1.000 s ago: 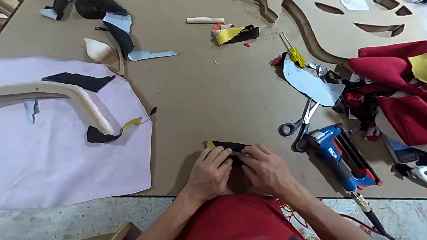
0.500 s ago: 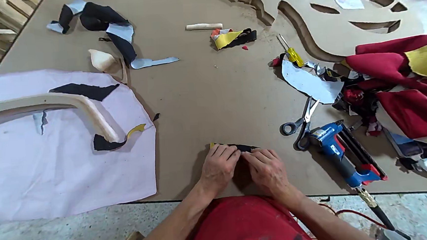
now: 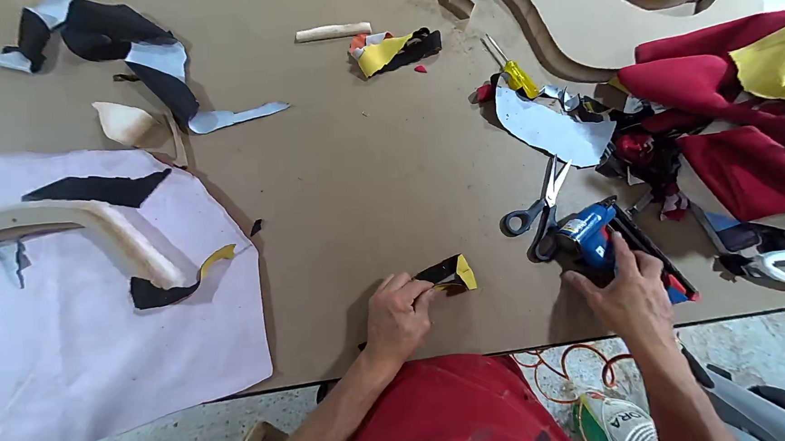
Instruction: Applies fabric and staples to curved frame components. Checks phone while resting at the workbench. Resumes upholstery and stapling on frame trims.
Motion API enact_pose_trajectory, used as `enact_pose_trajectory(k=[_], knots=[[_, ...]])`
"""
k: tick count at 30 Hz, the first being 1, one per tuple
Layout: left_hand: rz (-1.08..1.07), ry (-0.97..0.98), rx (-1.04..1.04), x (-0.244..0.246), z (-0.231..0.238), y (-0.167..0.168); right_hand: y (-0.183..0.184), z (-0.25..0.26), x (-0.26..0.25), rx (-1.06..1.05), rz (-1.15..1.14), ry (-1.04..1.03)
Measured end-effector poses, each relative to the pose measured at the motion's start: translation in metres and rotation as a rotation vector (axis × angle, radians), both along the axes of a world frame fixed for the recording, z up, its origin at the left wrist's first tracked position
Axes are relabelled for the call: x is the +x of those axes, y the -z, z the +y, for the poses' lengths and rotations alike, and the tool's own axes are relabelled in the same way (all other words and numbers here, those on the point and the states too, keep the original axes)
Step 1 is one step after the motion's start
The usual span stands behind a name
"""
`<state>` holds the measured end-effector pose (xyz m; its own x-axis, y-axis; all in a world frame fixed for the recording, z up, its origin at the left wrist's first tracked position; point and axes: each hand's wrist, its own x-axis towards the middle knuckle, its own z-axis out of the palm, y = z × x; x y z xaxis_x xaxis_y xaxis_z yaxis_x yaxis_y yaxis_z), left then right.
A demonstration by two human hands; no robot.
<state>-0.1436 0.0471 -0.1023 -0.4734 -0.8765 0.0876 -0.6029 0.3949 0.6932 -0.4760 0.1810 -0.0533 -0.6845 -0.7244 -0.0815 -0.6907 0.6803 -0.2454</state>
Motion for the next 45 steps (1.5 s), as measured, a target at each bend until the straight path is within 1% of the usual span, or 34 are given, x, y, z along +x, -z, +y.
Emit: enact_pose_trajectory(k=[2,4,6,9,12,14,15,17,19,25,28,31,33,34,36,38,39,40,41,42,43,44,45], knots=[[-0.039,0.025,0.023,-0.001,-0.003,-0.003,-0.001,-0.004,-0.020,0.122,-0.060,0.031],[-0.080,0.055,0.062,0.000,-0.006,-0.006,-0.014,-0.011,-0.023,0.217,-0.078,0.039],[-0.095,0.080,0.076,0.000,-0.009,-0.007,-0.034,-0.006,-0.011,0.201,-0.065,0.043],[-0.080,0.084,0.036,0.001,-0.008,0.000,-0.069,0.006,0.033,0.148,-0.093,0.038],[-0.065,0.114,-0.031,0.001,-0.009,0.004,-0.091,0.007,0.097,0.152,-0.307,0.008],[-0.066,0.134,-0.055,0.001,-0.009,0.005,-0.091,0.001,0.136,0.135,-0.377,-0.094],[-0.068,0.141,-0.070,0.001,-0.010,0.005,-0.087,-0.003,0.152,0.122,-0.373,-0.158],[-0.058,0.160,-0.076,0.002,-0.011,0.006,-0.078,-0.010,0.172,0.102,-0.317,-0.273],[-0.033,0.176,-0.068,0.004,-0.012,0.006,-0.072,-0.014,0.182,0.103,-0.271,-0.321],[-0.010,0.202,-0.084,0.004,-0.014,0.006,-0.071,-0.020,0.188,0.181,-0.271,-0.289],[-0.010,0.216,-0.076,0.005,-0.017,0.005,-0.068,-0.020,0.193,0.175,-0.243,-0.296],[-0.026,0.195,-0.048,0.003,-0.017,0.004,-0.077,-0.013,0.185,0.207,-0.207,-0.253],[-0.077,0.168,0.032,0.004,-0.020,-0.003,-0.078,-0.005,0.164,0.186,-0.088,-0.178],[-0.119,0.167,0.123,0.006,-0.021,-0.010,-0.076,-0.002,0.149,0.178,-0.008,-0.141],[-0.209,0.175,0.380,0.010,-0.026,-0.028,-0.067,-0.002,0.116,0.184,0.100,-0.061],[-0.238,0.171,0.710,0.013,-0.033,-0.048,-0.051,-0.007,0.087,0.180,0.099,-0.011],[-0.210,0.188,0.733,0.015,-0.033,-0.050,-0.041,-0.011,0.075,0.175,0.082,-0.005],[-0.156,0.236,0.590,0.018,-0.028,-0.049,-0.032,-0.014,0.067,0.170,0.052,-0.004],[-0.094,0.339,0.302,0.020,-0.025,-0.041,-0.025,-0.019,0.062,0.172,0.021,-0.001],[-0.061,0.501,-0.001,0.019,-0.029,-0.032,-0.022,-0.024,0.061,0.187,0.000,0.007],[-0.070,0.690,-0.237,0.016,-0.039,-0.027,-0.021,-0.027,0.062,0.190,0.001,0.010],[-0.110,0.867,-0.389,0.009,-0.050,-0.025,-0.021,-0.030,0.065,0.189,0.017,0.010],[-0.157,1.010,-0.451,0.002,-0.059,-0.024,-0.023,-0.030,0.068,0.185,0.039,0.010]])
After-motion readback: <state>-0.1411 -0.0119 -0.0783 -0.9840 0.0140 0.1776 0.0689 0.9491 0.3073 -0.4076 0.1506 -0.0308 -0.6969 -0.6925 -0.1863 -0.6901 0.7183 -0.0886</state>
